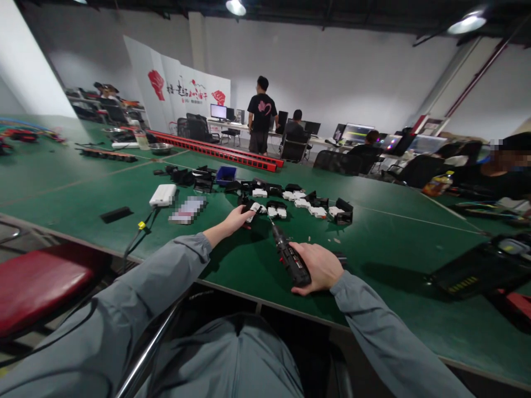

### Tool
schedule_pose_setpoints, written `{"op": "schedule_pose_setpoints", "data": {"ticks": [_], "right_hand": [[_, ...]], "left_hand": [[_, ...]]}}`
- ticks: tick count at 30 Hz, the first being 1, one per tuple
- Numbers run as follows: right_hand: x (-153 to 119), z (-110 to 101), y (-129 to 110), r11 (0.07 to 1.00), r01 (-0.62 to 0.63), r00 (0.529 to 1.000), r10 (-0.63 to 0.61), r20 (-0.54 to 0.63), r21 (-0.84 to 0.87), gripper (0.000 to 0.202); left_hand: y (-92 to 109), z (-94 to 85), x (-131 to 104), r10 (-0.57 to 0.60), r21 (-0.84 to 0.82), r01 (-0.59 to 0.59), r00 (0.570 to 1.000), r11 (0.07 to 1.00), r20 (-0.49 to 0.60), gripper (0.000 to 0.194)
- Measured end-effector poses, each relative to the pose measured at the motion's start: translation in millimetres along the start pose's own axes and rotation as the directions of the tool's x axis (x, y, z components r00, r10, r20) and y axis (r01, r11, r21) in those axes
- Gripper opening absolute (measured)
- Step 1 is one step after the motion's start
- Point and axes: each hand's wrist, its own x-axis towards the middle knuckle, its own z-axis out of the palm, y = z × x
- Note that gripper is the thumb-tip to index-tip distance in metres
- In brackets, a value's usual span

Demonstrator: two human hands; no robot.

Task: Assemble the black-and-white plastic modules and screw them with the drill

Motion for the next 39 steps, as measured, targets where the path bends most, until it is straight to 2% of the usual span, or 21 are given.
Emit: {"op": "schedule_pose_setpoints", "data": {"ticks": [4, 9, 27, 39], "right_hand": [[5.2, 4.7, -8.8, 0.998, 0.063, 0.998, -0.063, 0.022, 0.023, 0.112], [4.2, 6.5, -8.5, 0.994, 0.095, 0.995, -0.095, -0.005, 0.051, 0.112], [4.2, 5.2, -7.9, 0.994, 0.106, 0.994, -0.107, 0.032, 0.025, 0.112], [4.3, 7.3, -7.6, 0.992, 0.120, 0.993, -0.120, -0.004, 0.027, 0.111]], "left_hand": [[-1.7, 0.5, 0.0, 0.032, 0.025, -0.032, 0.999, 0.999, 0.002, 0.038], [-2.9, -0.5, 1.9, 0.022, 0.019, -0.022, 1.000, 1.000, -0.009, 0.039], [-3.5, -2.6, 5.9, -0.007, -0.019, 0.007, 1.000, 1.000, -0.029, 0.043], [-0.5, -2.2, 4.4, -0.034, -0.014, 0.034, 0.999, 0.999, -0.038, 0.043]]}}
